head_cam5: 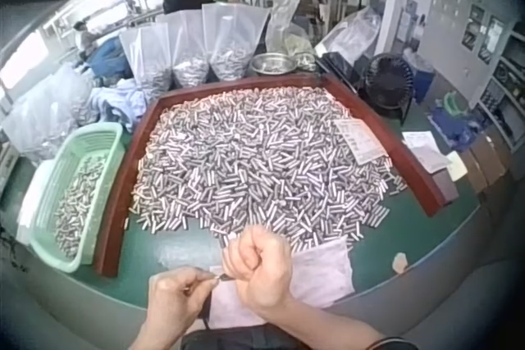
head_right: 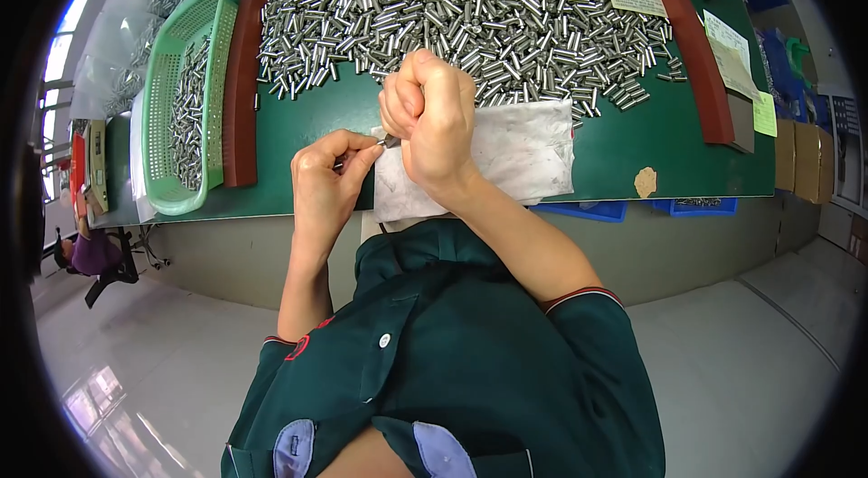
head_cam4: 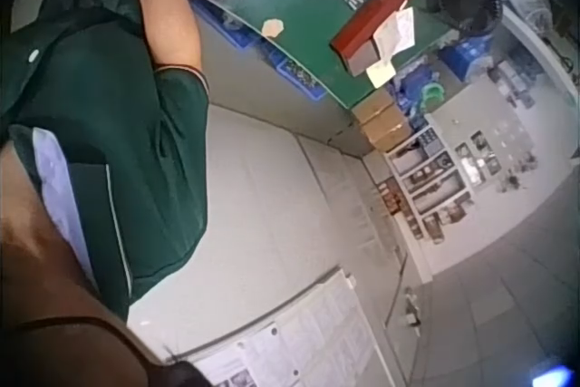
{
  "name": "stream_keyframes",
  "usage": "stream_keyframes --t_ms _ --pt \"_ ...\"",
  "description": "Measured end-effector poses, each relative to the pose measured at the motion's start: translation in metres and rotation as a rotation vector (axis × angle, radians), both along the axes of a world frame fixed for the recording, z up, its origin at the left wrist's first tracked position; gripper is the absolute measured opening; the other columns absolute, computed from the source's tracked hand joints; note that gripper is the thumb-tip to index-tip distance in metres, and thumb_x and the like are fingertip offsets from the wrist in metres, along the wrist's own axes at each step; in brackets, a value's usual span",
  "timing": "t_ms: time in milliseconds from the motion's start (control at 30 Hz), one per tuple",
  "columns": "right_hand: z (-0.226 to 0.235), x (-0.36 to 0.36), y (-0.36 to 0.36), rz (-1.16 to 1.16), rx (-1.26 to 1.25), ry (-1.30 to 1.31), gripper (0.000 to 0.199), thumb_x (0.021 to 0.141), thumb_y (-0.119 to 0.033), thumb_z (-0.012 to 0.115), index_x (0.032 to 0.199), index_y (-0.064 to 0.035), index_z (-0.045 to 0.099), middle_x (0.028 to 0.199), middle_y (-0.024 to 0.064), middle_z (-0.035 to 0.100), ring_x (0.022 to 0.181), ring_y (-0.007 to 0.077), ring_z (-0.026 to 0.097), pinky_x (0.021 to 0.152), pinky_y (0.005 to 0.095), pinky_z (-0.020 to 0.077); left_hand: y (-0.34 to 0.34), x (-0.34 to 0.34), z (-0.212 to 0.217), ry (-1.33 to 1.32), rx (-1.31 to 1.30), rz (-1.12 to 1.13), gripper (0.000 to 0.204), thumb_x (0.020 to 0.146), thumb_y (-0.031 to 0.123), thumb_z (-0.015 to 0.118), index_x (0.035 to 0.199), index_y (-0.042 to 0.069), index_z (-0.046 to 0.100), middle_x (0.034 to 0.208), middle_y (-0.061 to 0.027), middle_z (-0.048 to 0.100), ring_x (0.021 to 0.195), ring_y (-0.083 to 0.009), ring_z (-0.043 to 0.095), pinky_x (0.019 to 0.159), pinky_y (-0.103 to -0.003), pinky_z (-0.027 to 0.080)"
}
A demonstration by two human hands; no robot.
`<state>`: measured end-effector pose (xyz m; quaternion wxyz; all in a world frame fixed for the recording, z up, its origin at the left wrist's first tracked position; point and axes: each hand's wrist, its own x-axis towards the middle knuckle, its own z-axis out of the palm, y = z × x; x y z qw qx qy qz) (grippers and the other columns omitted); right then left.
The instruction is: Using a small hand tool to scrape or deburr the ends of small cylindrical metal components at a workbench.
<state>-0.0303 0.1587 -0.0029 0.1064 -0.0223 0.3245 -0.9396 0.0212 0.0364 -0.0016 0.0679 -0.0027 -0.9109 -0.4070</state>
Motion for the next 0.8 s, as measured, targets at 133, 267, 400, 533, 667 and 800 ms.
stream_keyframes --t_ms 133,267,400,533,667,800 --pt "0.0 0.001 -0.001 -0.007 0.009 0.001 0.034 0.086 -0.023 0.028 0.054 -0.0117 0.029 0.041 -0.0024 0.025 0.037 0.0076 0.016 0.038 0.024 0.0159 0.001 0.0 0.001 -0.006 -0.002 0.001 0.008 0.067 0.003 0.065 0.067 -0.002 0.058 0.059 -0.0117 0.056 0.048 -0.0215 0.053 0.047 -0.03 0.041" --pt "-0.001 0.001 -0.001 -0.012 0.028 0.013 0.034 0.086 -0.023 0.028 0.054 -0.0117 0.029 0.041 -0.0024 0.025 0.037 0.0076 0.016 0.038 0.024 0.0161 0.001 0.001 -0.001 -0.004 0.0 0.007 0.008 0.067 0.003 0.064 0.067 -0.002 0.058 0.059 -0.012 0.056 0.048 -0.0219 0.053 0.047 -0.03 0.041" --pt "-0.001 0.002 -0.004 -0.027 0.047 0.059 0.035 0.087 -0.022 0.03 0.054 -0.0111 0.029 0.041 -0.0017 0.025 0.038 0.0076 0.016 0.038 0.024 0.0162 0.001 0.001 -0.001 -0.013 0.002 0.005 0.008 0.067 0.003 0.064 0.067 -0.002 0.058 0.059 -0.012 0.056 0.048 -0.0223 0.053 0.047 -0.03 0.041" --pt "0.005 0.003 -0.008 -0.045 0.109 0.087 0.036 0.087 -0.022 0.031 0.053 -0.0102 0.028 0.041 -0.0011 0.025 0.039 0.0071 0.016 0.038 0.0239 0.0163 0.0 0.0 -0.003 0.003 0.01 0.009 0.008 0.067 0.002 0.064 0.066 -0.002 0.057 0.058 -0.0121 0.056 0.048 -0.0232 0.053 0.047 -0.031 0.041" --pt "0.003 0.008 -0.015 -0.081 0.231 0.179 0.038 0.086 -0.022 0.032 0.051 -0.0099 0.027 0.042 -0.0014 0.025 0.039 0.0069 0.016 0.038 0.0237 0.0159 0.002 -0.001 -0.004 -0.005 0.03 0.016 0.009 0.067 0.002 0.063 0.065 -0.002 0.056 0.058 -0.0125 0.055 0.048 -0.0246 0.053 0.046 -0.032 0.041" --pt "0.003 0.008 -0.016 -0.087 0.221 0.162 0.037 0.087 -0.021 0.031 0.052 -0.0098 0.028 0.042 -0.0011 0.025 0.039 0.0069 0.017 0.038 0.0236 0.0162 0.001 0.001 -0.005 0.023 0.011 0.011 0.009 0.067 0.001 0.063 0.065 -0.002 0.055 0.059 -0.0131 0.055 0.048 -0.0253 0.053 0.046 -0.032 0.041"
